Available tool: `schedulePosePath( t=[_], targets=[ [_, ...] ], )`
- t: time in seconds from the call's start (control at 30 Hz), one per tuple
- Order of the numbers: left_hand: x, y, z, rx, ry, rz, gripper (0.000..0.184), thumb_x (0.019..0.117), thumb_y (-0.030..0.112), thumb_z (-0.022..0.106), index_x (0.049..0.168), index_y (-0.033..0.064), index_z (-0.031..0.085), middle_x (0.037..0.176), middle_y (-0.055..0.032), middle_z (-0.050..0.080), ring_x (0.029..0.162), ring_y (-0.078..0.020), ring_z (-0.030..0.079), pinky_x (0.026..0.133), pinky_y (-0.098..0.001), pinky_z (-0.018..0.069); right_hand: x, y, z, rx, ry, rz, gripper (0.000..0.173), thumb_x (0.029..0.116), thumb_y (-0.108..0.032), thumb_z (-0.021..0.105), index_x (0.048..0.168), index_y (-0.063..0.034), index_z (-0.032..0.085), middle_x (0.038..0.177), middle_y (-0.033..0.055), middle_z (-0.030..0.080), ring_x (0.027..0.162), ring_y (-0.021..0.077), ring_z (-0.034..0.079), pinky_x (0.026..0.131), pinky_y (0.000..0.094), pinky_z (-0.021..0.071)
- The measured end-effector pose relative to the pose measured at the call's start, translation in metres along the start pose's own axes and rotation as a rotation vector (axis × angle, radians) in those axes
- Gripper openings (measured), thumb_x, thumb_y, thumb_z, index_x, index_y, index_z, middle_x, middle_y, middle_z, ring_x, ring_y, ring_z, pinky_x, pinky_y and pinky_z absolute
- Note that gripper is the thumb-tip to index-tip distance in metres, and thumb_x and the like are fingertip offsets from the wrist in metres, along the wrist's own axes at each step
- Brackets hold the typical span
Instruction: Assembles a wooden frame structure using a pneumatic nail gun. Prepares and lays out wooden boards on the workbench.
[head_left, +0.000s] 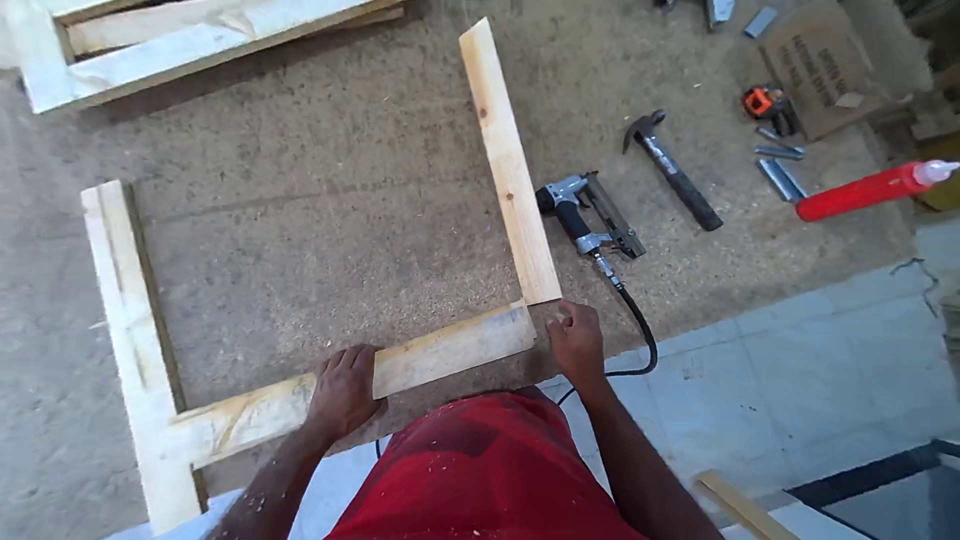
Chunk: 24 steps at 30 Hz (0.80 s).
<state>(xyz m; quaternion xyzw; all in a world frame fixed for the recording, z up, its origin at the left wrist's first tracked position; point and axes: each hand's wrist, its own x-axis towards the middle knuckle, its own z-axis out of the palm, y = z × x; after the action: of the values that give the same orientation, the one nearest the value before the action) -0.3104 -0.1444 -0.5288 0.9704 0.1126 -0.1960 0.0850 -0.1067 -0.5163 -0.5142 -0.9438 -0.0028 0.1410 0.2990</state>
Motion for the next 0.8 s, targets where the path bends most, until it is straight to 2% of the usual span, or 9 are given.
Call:
schedulePosePath(
  t=[0.1, 0.17, 0.23, 0.33, 0.43, 0.53, 0.67, 0.73, 0.8],
  targets=[
    [0.005, -0.002, -0.001, 0.02, -0.043, 0.011, 0.098, 0.0588, 0.058, 0.087, 0.142, 0.0157, 0.056, 0.14, -0.0102, 0.06, 0.13, -0.033, 0.055, 0.105, -0.0546, 0.0468, 0.023, 0.006, -0.01, -0.193, 0.142, 0.023, 0.049, 0.0962, -0.03, 0.069, 0.138, -0.004, 0.061, 0.148, 0.0239, 0.05, 0.137, 0.0412, 0.049, 0.111, 0.0562, 0.0458],
    [0.006, -0.005, -0.001, 0.024, -0.058, 0.025, 0.102, 0.0591, 0.062, 0.086, 0.144, 0.0156, 0.054, 0.142, -0.0114, 0.059, 0.131, -0.0341, 0.055, 0.105, -0.0557, 0.0465, 0.051, 0.016, -0.021, -0.32, 0.21, 0.029, 0.062, 0.0921, -0.033, 0.072, 0.144, -0.0046, 0.056, 0.156, 0.0251, 0.042, 0.144, 0.0448, 0.041, 0.116, 0.0596, 0.0378],
    [0.007, -0.006, -0.003, 0.018, -0.075, 0.024, 0.106, 0.0596, 0.072, 0.081, 0.146, 0.0175, 0.052, 0.143, -0.0107, 0.057, 0.132, -0.0338, 0.054, 0.106, -0.0568, 0.0447, 0.083, 0.023, -0.031, -0.397, 0.179, 0.078, 0.072, 0.0927, -0.044, 0.071, 0.151, -0.0075, 0.048, 0.152, 0.0258, 0.046, 0.136, 0.0457, 0.049, 0.11, 0.0622, 0.0425],
    [0.005, -0.007, -0.001, 0.009, -0.063, -0.005, 0.104, 0.0594, 0.074, 0.078, 0.144, 0.0194, 0.053, 0.142, -0.0088, 0.059, 0.132, -0.0324, 0.054, 0.108, -0.0571, 0.0433, 0.117, 0.029, -0.041, -0.484, 0.025, 0.109, 0.066, 0.1008, -0.053, 0.057, 0.154, -0.0183, 0.042, 0.121, 0.0237, 0.067, 0.1, 0.044, 0.07, 0.08, 0.0627, 0.0575],
    [0.007, 0.001, -0.002, 0.049, -0.059, -0.078, 0.101, 0.0572, 0.065, 0.083, 0.143, 0.0202, 0.054, 0.141, -0.0072, 0.059, 0.132, -0.0318, 0.054, 0.108, -0.0563, 0.0428, 0.133, 0.033, -0.058, -0.575, -0.054, 0.069, 0.057, 0.1058, -0.057, 0.042, 0.155, -0.0288, 0.042, 0.106, 0.0189, 0.073, 0.091, 0.0417, 0.073, 0.073, 0.0621, 0.0578],
    [0.008, 0.009, -0.004, 0.08, -0.093, -0.135, 0.101, 0.0574, 0.06, 0.085, 0.144, 0.0195, 0.053, 0.143, -0.0079, 0.058, 0.133, -0.032, 0.053, 0.111, -0.056, 0.0393, 0.149, 0.044, -0.086, -0.615, -0.035, 0.082, 0.054, 0.1057, -0.059, 0.039, 0.154, -0.0341, 0.044, 0.108, 0.0177, 0.073, 0.093, 0.0415, 0.072, 0.075, 0.0616, 0.0574],
    [0.007, 0.023, -0.012, 0.07, -0.177, -0.214, 0.103, 0.0594, 0.054, 0.088, 0.148, 0.0185, 0.05, 0.148, -0.0096, 0.054, 0.137, -0.0333, 0.049, 0.116, -0.0567, 0.0332, 0.17, 0.061, -0.114, -0.568, 0.053, 0.107, 0.049, 0.1044, -0.047, 0.053, 0.144, -0.0197, 0.057, 0.119, 0.0234, 0.07, 0.107, 0.0459, 0.068, 0.084, 0.0649, 0.0553],
    [0.007, 0.024, -0.01, 0.066, -0.168, -0.25, 0.103, 0.0587, 0.053, 0.089, 0.148, 0.0204, 0.05, 0.149, -0.0085, 0.053, 0.138, -0.0332, 0.049, 0.118, -0.0585, 0.0313, 0.161, 0.041, -0.11, -0.522, 0.111, 0.006, 0.055, 0.0973, -0.036, 0.066, 0.142, -0.0054, 0.057, 0.135, 0.032, 0.057, 0.126, 0.0524, 0.054, 0.098, 0.0695, 0.046],
    [0.007, 0.027, -0.008, 0.046, -0.153, -0.267, 0.101, 0.0596, 0.05, 0.09, 0.147, 0.0204, 0.05, 0.149, -0.009, 0.054, 0.138, -0.0343, 0.049, 0.119, -0.0604, 0.0292, 0.135, 0.002, -0.088, -0.485, -0.051, -0.106, 0.067, 0.0977, -0.046, 0.062, 0.148, -0.0033, 0.052, 0.147, 0.0301, 0.05, 0.136, 0.049, 0.048, 0.107, 0.0669, 0.0428]
  ],
)
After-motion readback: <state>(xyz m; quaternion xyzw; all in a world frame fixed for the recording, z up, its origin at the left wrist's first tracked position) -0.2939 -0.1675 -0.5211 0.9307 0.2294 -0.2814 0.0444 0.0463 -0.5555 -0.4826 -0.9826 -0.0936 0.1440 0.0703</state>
